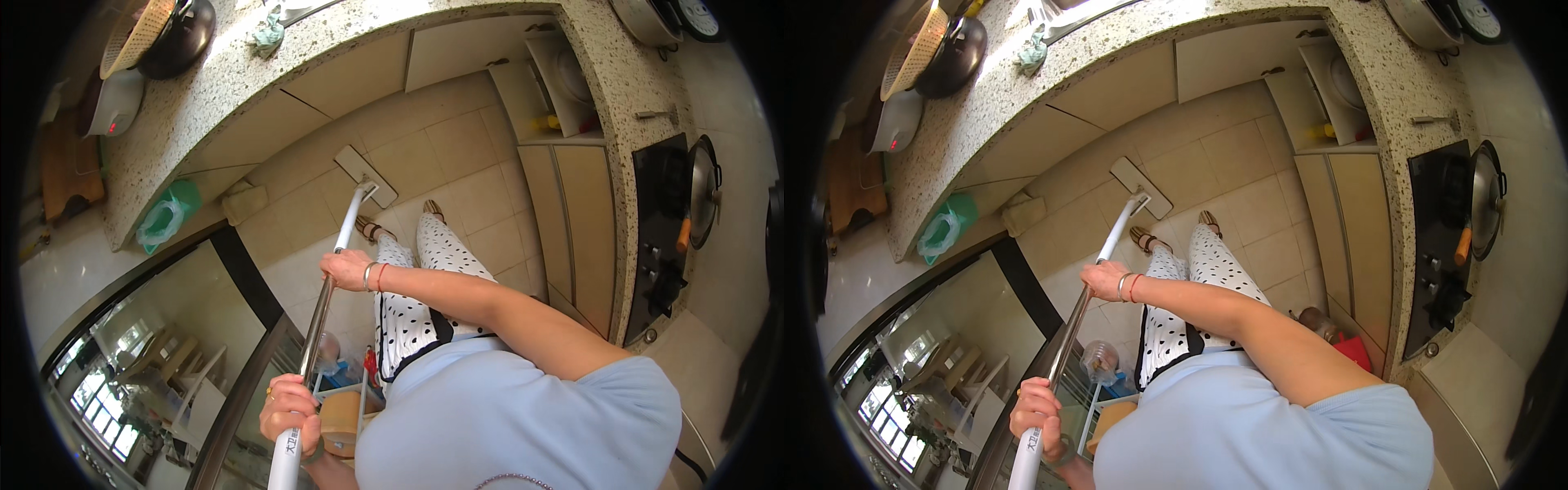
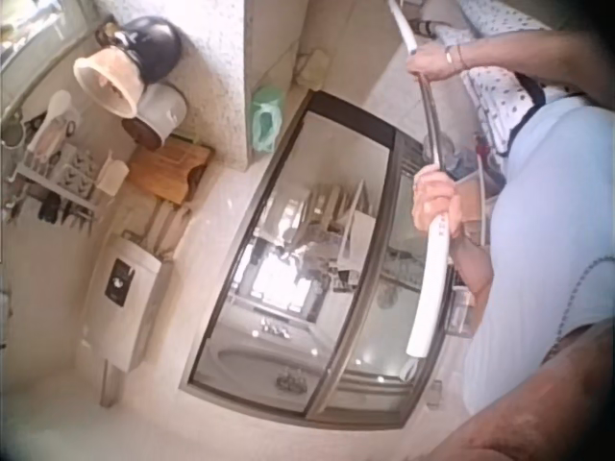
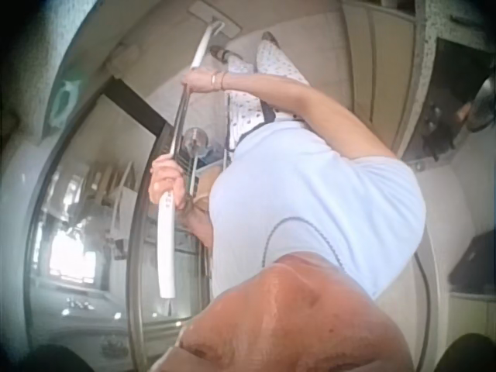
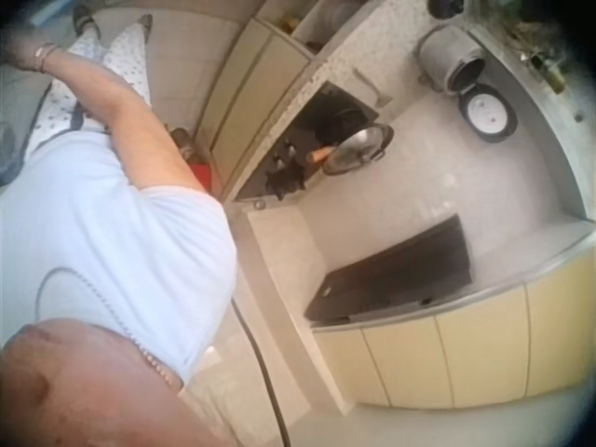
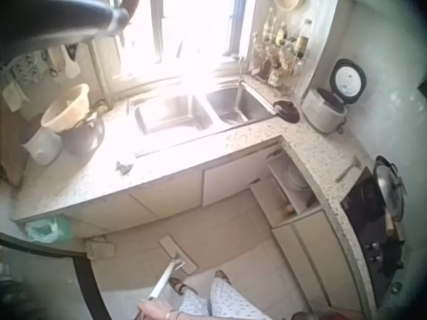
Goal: The person mops the tiled floor in a kitchen and dining area using a flat mop. They move the mop back and forth across the floor, navigating around furniture and appliances, and continue the task from the kitchen into the adjacent dining space.
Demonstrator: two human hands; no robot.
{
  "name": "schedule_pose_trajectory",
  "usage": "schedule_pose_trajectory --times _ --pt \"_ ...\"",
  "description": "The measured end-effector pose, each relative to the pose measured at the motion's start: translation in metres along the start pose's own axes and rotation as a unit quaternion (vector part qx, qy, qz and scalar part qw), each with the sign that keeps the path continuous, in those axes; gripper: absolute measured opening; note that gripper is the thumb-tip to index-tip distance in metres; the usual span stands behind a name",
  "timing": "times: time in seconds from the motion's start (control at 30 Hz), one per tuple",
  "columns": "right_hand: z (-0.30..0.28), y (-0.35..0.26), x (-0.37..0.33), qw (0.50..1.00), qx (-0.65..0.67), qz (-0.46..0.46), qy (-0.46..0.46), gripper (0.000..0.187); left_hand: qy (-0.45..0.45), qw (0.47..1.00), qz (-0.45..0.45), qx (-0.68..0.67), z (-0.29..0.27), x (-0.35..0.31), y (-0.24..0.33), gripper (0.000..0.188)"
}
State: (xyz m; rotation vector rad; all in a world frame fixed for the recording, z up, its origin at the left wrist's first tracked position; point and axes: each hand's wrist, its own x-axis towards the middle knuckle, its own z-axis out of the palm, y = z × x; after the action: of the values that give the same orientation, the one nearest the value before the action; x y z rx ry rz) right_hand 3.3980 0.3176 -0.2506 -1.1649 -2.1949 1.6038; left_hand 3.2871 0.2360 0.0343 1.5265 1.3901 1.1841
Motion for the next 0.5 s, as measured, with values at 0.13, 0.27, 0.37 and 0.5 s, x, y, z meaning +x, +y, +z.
schedule_pose_trajectory --times 0.13,0.27,0.37,0.5 --pt "-0.042 0.021 -0.033 0.996 -0.058 0.063 -0.014 0.016 0.005 0.996 0.034 -0.085 0.021 0.005 -0.027 0.019" --pt "-0.069 0.097 -0.094 0.984 -0.084 0.113 0.106 0.012 -0.048 0.983 0.036 -0.172 0.077 0.021 -0.061 0.020" --pt "-0.086 0.166 -0.121 0.965 -0.054 0.189 0.174 0.010 -0.121 0.969 0.036 -0.210 0.124 0.036 -0.085 0.022" --pt "-0.103 0.179 -0.133 0.936 -0.053 0.248 0.245 0.013 -0.189 0.954 -0.005 -0.233 0.139 0.050 -0.091 0.019"
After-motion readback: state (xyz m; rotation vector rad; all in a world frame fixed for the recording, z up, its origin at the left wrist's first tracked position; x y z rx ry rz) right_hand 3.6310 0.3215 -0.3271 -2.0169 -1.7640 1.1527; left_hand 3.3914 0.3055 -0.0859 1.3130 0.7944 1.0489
